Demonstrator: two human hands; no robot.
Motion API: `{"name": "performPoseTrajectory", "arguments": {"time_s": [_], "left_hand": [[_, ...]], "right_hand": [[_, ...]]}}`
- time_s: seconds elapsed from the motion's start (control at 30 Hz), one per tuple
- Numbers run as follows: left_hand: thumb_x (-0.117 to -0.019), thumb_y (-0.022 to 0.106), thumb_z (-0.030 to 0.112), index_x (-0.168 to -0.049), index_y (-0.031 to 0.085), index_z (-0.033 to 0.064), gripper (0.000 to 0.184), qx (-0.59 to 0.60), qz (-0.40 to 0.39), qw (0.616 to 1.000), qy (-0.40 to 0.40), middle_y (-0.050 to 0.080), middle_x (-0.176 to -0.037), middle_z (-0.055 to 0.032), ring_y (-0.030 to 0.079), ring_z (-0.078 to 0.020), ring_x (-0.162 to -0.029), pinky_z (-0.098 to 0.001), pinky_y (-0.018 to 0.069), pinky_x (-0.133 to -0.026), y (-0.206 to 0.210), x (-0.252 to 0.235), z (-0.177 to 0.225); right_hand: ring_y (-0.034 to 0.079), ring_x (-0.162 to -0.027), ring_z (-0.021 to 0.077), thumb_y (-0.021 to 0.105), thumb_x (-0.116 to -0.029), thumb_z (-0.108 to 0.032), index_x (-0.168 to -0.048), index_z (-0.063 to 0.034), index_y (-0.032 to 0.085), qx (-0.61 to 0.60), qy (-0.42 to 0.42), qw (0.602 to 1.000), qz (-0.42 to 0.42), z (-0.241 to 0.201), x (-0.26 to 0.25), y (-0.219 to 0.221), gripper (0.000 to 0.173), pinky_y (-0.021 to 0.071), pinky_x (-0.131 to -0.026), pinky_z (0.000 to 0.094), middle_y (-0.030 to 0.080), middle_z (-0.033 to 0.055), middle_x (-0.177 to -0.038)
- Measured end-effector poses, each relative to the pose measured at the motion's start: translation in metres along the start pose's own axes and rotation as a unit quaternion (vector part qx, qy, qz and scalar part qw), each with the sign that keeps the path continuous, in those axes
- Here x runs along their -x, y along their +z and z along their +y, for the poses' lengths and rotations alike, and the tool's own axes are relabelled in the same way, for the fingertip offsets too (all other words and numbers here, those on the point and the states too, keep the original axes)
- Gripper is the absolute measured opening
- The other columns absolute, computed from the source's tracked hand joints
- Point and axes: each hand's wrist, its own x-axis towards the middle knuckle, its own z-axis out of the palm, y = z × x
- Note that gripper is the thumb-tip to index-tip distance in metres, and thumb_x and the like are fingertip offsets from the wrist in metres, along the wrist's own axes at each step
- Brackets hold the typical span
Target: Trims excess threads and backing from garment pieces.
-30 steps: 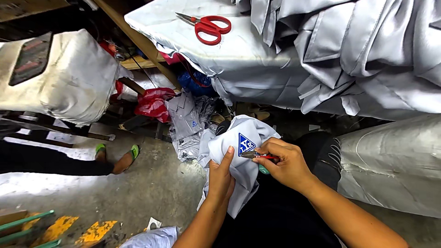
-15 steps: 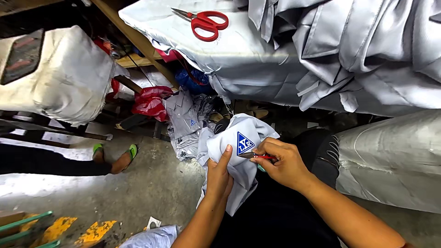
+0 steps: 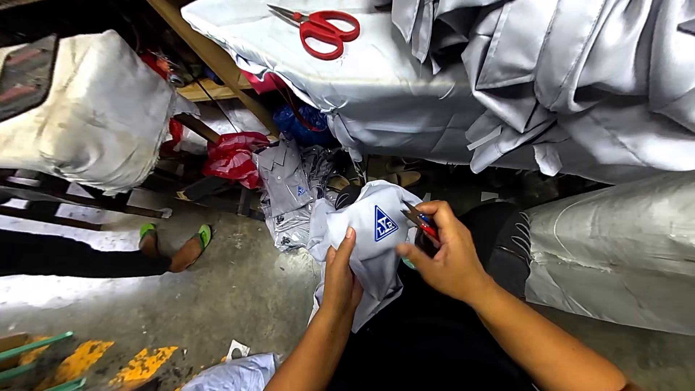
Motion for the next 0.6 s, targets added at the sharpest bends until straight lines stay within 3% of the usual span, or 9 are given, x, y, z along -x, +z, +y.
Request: {"name": "performPoseTrajectory", "arguments": {"time_s": [0.1,0.17,0.23,0.3,0.37,0.43,0.5,0.53,0.6], "left_hand": [[-0.0995,0.051,0.059,-0.114,0.065,0.0155,0.048,-0.023,-0.086,0.996,0.009,0.075,-0.1,0.0069,0.07,-0.0038,-0.098,-0.0279,0.0581,-0.09,0.003,0.012,0.003],[-0.0896,0.046,0.077,-0.121,0.065,0.0104,0.077,-0.101,-0.144,0.984,0.032,0.072,-0.114,0.0056,0.065,-0.0042,-0.113,-0.0293,0.0518,-0.102,-0.007,0.011,0.003],[-0.0928,0.027,0.082,-0.128,0.063,-0.0026,0.098,-0.24,-0.186,0.948,0.1,0.063,-0.135,-0.0067,0.052,-0.0099,-0.133,-0.0342,0.0397,-0.116,-0.026,0.001,0.006],[-0.0959,0.014,0.079,-0.121,0.069,-0.0022,0.101,-0.38,-0.157,0.895,0.17,0.06,-0.138,-0.0157,0.043,-0.0166,-0.141,-0.04,0.029,-0.121,-0.04,-0.008,0.015],[-0.096,0.013,0.079,-0.12,0.069,0.0017,0.099,-0.427,-0.109,0.872,0.213,0.062,-0.135,-0.012,0.045,-0.0162,-0.139,-0.0406,0.0297,-0.121,-0.049,-0.018,0.023],[-0.0964,0.015,0.079,-0.131,0.064,0.0021,0.097,-0.405,-0.139,0.877,0.218,0.06,-0.14,-0.0097,0.045,-0.0162,-0.14,-0.0405,0.031,-0.121,-0.053,-0.029,0.026],[-0.0951,0.026,0.08,-0.134,0.063,0.013,0.086,-0.327,-0.192,0.912,0.158,0.065,-0.134,0.0032,0.056,-0.0075,-0.129,-0.0344,0.0437,-0.112,-0.053,-0.034,0.023],[-0.0951,0.038,0.076,-0.126,0.067,0.0205,0.069,-0.288,-0.197,0.93,0.119,0.07,-0.121,0.0127,0.062,-0.0002,-0.115,-0.0281,0.0511,-0.102,-0.051,-0.032,0.021],[-0.101,0.059,0.04,-0.101,0.072,0.0226,0.022,-0.236,-0.225,0.942,0.083,0.073,-0.096,0.0187,0.067,0.0057,-0.091,-0.0201,0.0567,-0.084,-0.044,-0.028,0.019]], "right_hand": [[0.067,-0.087,0.0201,0.077,-0.0748,-0.067,-0.131,-0.0004,0.059,0.033,-0.045,0.998,-0.002,-0.008,0.001,0.025,0.089,0.0566,-0.071,0.0411,0.069,0.0134,-0.107],[0.07,-0.09,0.0226,0.077,-0.0823,-0.045,-0.131,0.0,0.063,0.048,-0.063,0.997,0.008,-0.002,-0.001,0.034,0.068,0.0579,-0.074,0.0427,0.072,0.0142,-0.107],[0.067,-0.077,0.0187,0.067,-0.0857,-0.018,-0.114,-0.0024,0.074,0.057,-0.083,0.993,0.057,0.007,-0.006,0.035,0.033,0.0555,-0.067,0.0371,0.072,0.01,-0.09],[0.063,-0.073,0.0118,0.061,-0.0907,-0.013,-0.1,-0.0042,0.077,0.018,-0.06,0.997,0.039,0.012,-0.01,0.027,0.02,0.0523,-0.066,0.0318,0.068,0.0044,-0.08],[0.061,-0.074,-0.0014,0.06,-0.094,-0.011,-0.089,-0.006,0.073,-0.15,0.029,0.987,-0.041,0.009,-0.012,0.017,0.015,0.0515,-0.07,0.0197,0.067,-0.0047,-0.079],[0.063,-0.07,-0.0043,0.058,-0.0965,-0.011,-0.086,-0.0146,0.072,-0.409,0.155,0.894,-0.097,0.003,-0.014,0.012,0.018,0.053,-0.068,0.0165,0.07,-0.0094,-0.077],[0.061,-0.064,-0.0003,0.062,-0.0996,-0.022,-0.091,-0.0163,0.074,-0.591,0.222,0.764,-0.129,0.005,-0.016,0.01,0.016,0.0513,-0.062,0.0176,0.068,-0.0051,-0.075],[0.06,-0.062,0.0016,0.061,-0.1003,-0.026,-0.094,-0.0166,0.073,-0.636,0.242,0.72,-0.136,0.008,-0.019,0.009,0.016,0.0513,-0.059,0.0189,0.067,-0.0037,-0.073],[0.053,-0.054,0.0017,0.056,-0.1028,-0.028,-0.093,-0.0152,0.07,-0.649,0.27,0.702,-0.114,0.011,-0.025,0.01,0.022,0.0462,-0.053,0.0183,0.06,-0.0047,-0.065]]}}
